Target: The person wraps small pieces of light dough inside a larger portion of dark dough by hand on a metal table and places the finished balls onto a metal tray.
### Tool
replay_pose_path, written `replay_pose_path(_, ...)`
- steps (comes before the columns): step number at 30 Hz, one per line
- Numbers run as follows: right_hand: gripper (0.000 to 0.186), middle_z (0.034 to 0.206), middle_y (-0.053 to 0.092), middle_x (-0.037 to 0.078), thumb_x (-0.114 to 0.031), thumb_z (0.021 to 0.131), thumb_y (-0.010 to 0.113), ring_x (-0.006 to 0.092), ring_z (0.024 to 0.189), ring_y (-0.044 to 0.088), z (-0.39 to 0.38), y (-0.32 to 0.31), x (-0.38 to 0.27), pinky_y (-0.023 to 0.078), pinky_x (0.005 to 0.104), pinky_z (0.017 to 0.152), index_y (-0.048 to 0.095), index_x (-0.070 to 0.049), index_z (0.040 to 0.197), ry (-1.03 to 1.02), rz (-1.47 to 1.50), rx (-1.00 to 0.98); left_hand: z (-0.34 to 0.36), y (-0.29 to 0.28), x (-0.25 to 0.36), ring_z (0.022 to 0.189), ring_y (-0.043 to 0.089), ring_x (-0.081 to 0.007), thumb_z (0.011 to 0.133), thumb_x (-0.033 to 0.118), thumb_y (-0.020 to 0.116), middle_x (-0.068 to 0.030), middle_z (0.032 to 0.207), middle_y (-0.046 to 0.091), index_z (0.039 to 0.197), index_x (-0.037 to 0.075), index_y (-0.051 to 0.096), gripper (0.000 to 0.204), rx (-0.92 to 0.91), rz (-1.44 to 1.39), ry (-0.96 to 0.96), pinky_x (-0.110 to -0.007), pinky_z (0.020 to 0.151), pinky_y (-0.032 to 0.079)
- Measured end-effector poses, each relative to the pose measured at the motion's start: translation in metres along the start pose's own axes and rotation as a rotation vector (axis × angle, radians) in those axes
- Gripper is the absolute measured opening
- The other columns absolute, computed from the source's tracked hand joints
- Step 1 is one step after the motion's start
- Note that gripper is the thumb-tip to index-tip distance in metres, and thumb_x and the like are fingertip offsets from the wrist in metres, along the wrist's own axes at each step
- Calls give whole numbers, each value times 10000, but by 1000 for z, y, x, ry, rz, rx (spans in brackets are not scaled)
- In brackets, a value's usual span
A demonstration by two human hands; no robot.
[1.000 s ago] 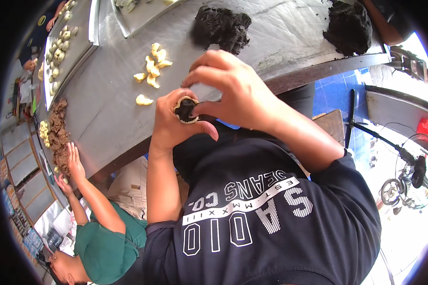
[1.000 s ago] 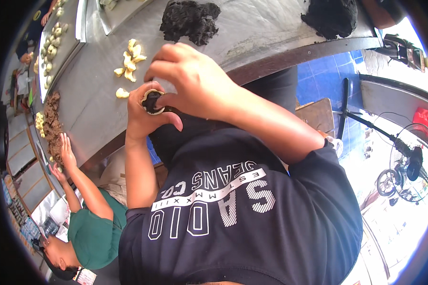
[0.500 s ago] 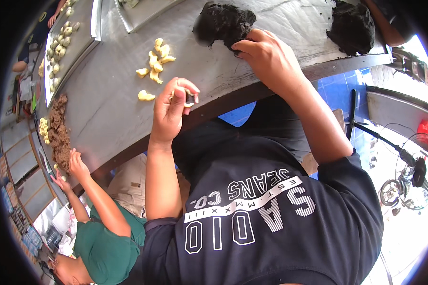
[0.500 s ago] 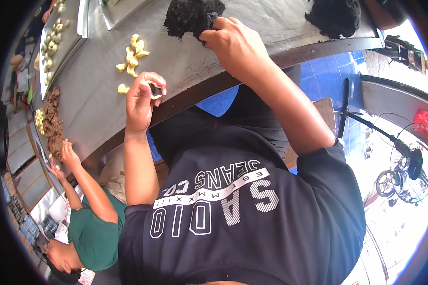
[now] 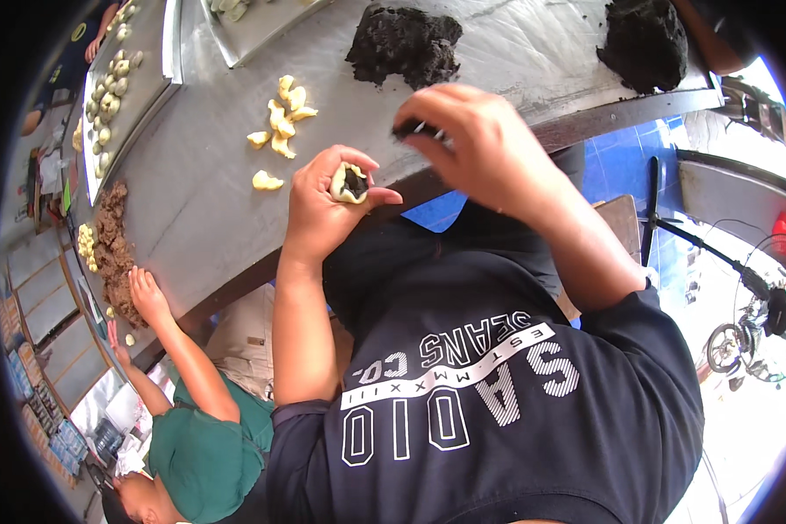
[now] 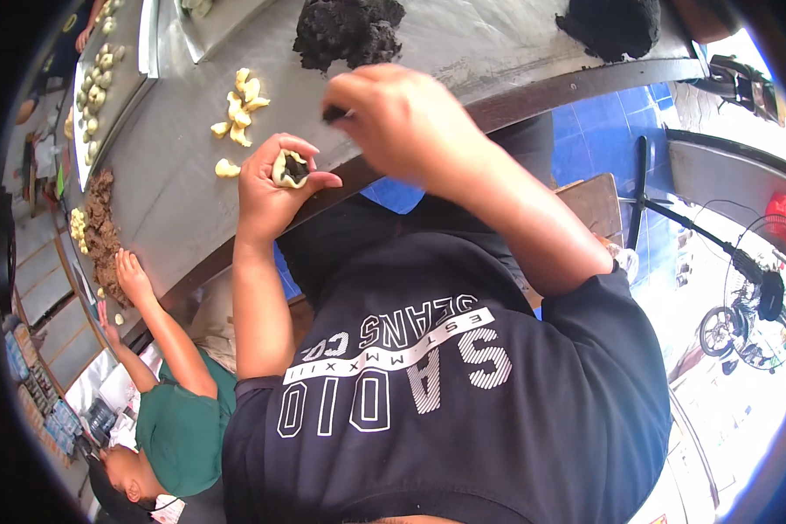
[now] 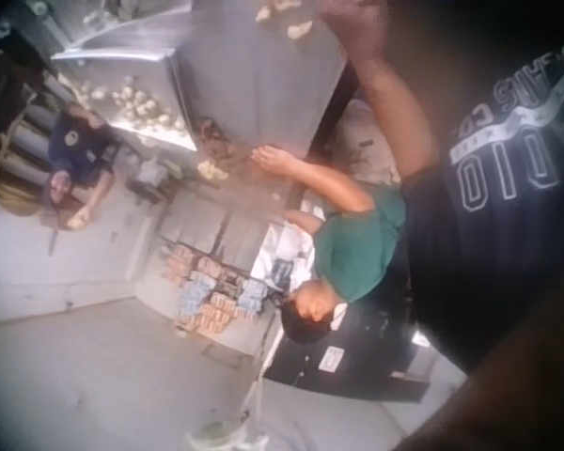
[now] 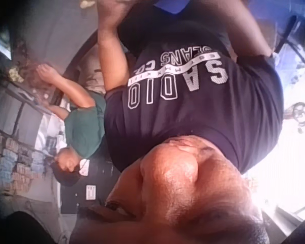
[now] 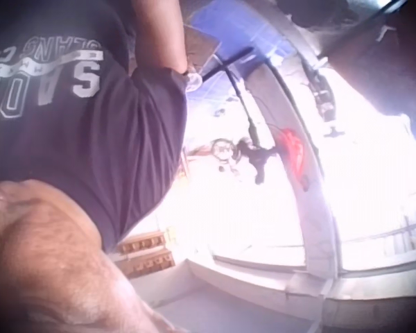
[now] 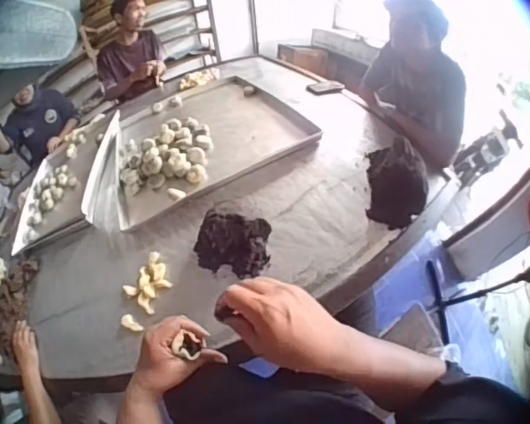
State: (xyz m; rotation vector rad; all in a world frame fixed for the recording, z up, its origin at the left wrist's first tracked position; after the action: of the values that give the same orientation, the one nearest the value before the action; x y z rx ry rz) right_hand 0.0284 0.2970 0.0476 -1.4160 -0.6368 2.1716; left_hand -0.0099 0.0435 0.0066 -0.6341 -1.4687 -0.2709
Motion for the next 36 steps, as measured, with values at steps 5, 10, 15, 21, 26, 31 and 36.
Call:
replay_pose_path(5, 414, 871, 767, 182, -181, 939, 827, 429, 912, 778, 2, 15, -25, 614, 545, 836, 612, -36, 1262, 50, 2, -207, 8, 17, 12, 727, 708, -216, 665, 148, 1086, -99, 865, 745, 971, 27, 710, 499, 71, 314, 192, -358, 712, 591)
replay_pose_path(10, 506, 1029, 780, 167, -224, 846, 930, 377, 1068, 763, 13, 23, -20, 610, 503, 901, 621, -47, 1205, 40, -51, -90, 10, 18, 16, 744, 742, -258, 637, 204, 1092, -110, 834, 753, 911, 35, 692, 513, -39, 346, 86, -378, 710, 591)
replay_pose_path(15, 260, 1096, 765, 108, -190, 883, 856, 349, 1111, 745, 28, 1, 8, 611, 466, 961, 776, -71, 1100, -136, -122, 51, 15, 0, 2, 729, 657, -194, 771, 222, 1059, -43, 777, 669, 857, 51, 646, 455, 7, 262, 184, -349, 714, 546)
replay_pose_path(21, 116, 1142, 727, 86, -189, 949, 812, 343, 1156, 713, 34, -10, 59, 623, 459, 949, 815, -93, 1013, -116, -410, 24, 14, -17, -2, 832, 529, -120, 941, 356, 957, -13, 831, 561, 841, 97, 607, 447, -59, -283, 44, -283, 760, 424)
replay_pose_path(26, 217, 1206, 743, 115, -171, 899, 862, 350, 1138, 715, 23, 4, 68, 599, 446, 1014, 847, -64, 1088, -48, -346, 63, 14, -8, 5, 793, 518, -81, 944, 240, 964, -15, 866, 615, 887, 64, 675, 344, -1, -417, 49, -269, 742, 439)
replay_pose_path(31, 166, 1122, 720, 97, -79, 914, 726, 329, 1109, 714, 41, -4, 28, 617, 422, 983, 814, -57, 1053, -109, -457, -118, 7, -9, -5, 694, 557, -96, 1061, 330, 861, -70, 838, 673, 922, 56, 706, 344, -16, -320, -9, -241, 655, 452)
replay_pose_path(36, 87, 1056, 718, 105, -119, 905, 744, 271, 1084, 741, 58, 51, 28, 670, 404, 808, 769, -57, 961, -180, -642, -131, 12, -9, -9, 757, 550, -80, 1092, 414, 813, -41, 899, 657, 898, 68, 671, 421, 105, -484, 62, -247, 624, 426)
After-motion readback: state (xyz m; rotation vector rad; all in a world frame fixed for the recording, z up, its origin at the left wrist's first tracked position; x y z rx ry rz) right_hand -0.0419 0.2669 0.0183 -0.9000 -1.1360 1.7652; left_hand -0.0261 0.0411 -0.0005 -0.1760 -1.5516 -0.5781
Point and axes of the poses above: each hand's wrist, its own z-axis towards the middle knuckle, its own y-axis out of the palm, x = y × z, the point moved 1 cm from there along z, towards the middle knuckle
